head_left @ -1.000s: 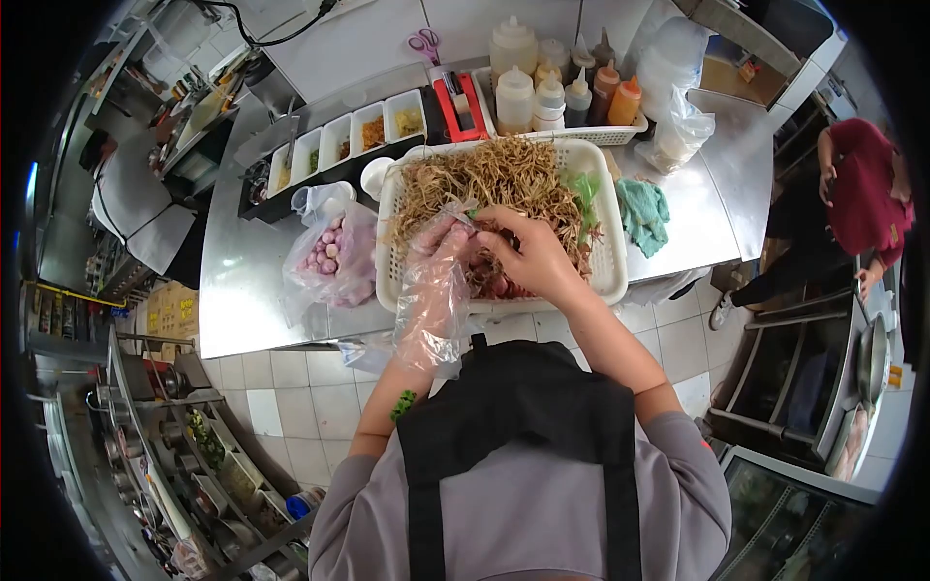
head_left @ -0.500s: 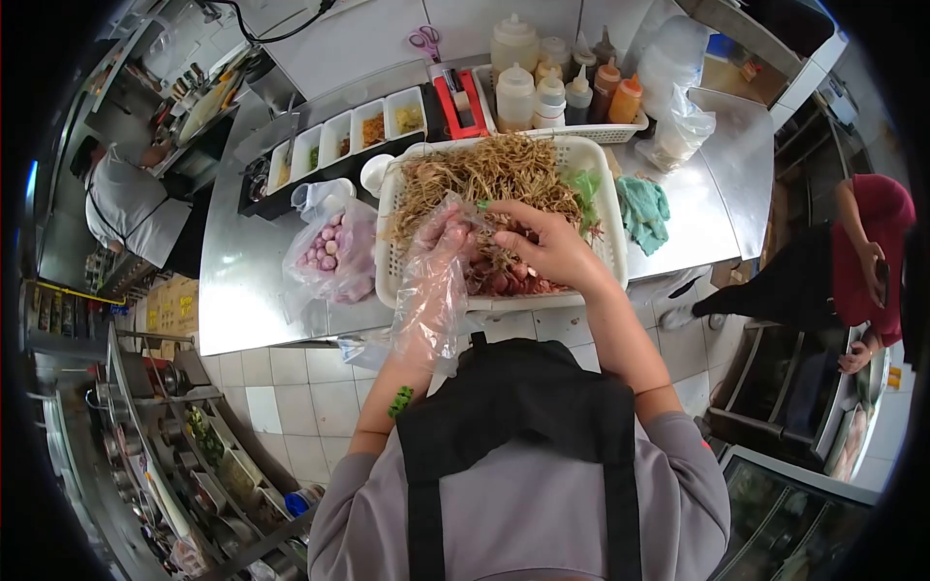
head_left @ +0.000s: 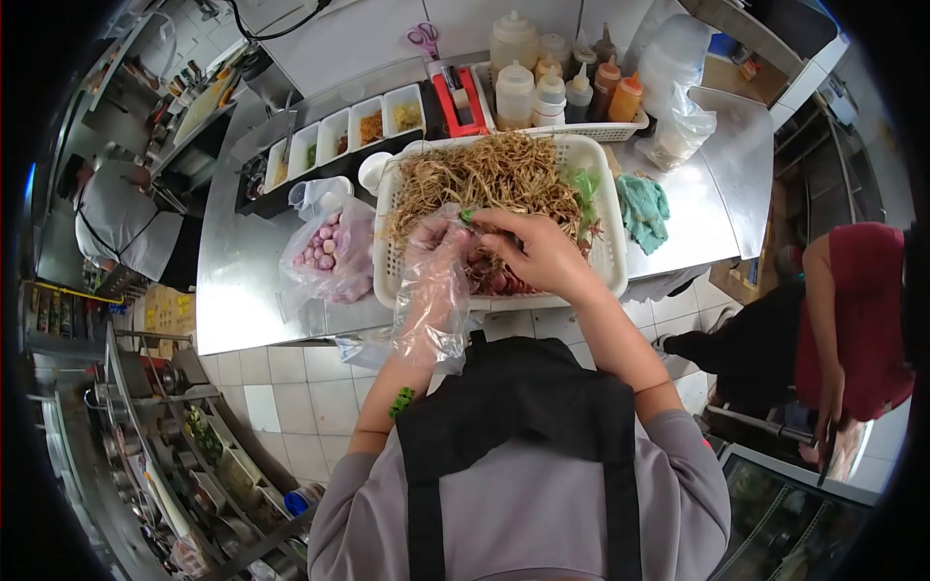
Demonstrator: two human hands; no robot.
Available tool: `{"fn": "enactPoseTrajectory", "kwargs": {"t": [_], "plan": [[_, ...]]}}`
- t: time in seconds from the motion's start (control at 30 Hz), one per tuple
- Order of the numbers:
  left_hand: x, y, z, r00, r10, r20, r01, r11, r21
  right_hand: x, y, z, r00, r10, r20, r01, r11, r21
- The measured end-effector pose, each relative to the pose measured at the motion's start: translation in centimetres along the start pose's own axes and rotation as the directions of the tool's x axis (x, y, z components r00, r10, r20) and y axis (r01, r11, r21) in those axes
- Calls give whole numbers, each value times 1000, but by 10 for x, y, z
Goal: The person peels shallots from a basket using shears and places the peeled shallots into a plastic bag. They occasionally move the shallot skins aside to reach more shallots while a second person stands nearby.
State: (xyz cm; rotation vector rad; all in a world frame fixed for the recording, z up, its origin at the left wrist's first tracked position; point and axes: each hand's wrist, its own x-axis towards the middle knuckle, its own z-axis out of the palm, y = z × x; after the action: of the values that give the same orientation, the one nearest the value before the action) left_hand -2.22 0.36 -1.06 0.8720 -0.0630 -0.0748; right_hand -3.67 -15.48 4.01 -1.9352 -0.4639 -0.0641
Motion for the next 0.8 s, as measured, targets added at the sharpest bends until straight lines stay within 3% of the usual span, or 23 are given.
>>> {"fn": "enactPoseTrajectory", "kwargs": {"t": [0.1, 0.2, 0.27, 0.4, 0.47, 0.5, 0.6, 0.67, 0.8], "plan": [[-4, 6, 12, 999, -12, -41, 10, 999, -49, 3, 0, -1, 999, 30, -10, -31, 995, -97], [-2, 12, 16, 994, -67, -92, 64, 997, -40, 4, 5, -2, 994, -84, -75, 76, 992, -103], [-1, 13, 12, 994, -90, -68, 89, 996, -14, 4, 0, -5, 994, 64, -88, -67, 997, -28], [4, 11, 8, 981, -174, -82, 172, 985, -24, 4, 5, -7, 992, 48, -117, -50, 999, -16], [-1, 15, 9, 983, -174, -61, 173, 985, -17, 4, 4, -11, 975, 189, -116, -183, 981, 58], [-3, 17, 9, 984, -172, -40, 172, 985, -11, 3, 5, -12, 975, 188, -116, -182, 982, 58], [1, 12, 2, 976, -204, -73, 202, 979, -27, 1, 7, -16, 992, 117, -53, -114, 991, 67], [0, 12, 4, 979, -190, -77, 188, 982, -33, -1, 2, -17, 995, 78, 67, -82, 995, 51], [3, 7, -3, 980, -183, -83, 178, 982, -68, -1, 10, -14, 998, -43, 39, 43, 999, 10]]}}
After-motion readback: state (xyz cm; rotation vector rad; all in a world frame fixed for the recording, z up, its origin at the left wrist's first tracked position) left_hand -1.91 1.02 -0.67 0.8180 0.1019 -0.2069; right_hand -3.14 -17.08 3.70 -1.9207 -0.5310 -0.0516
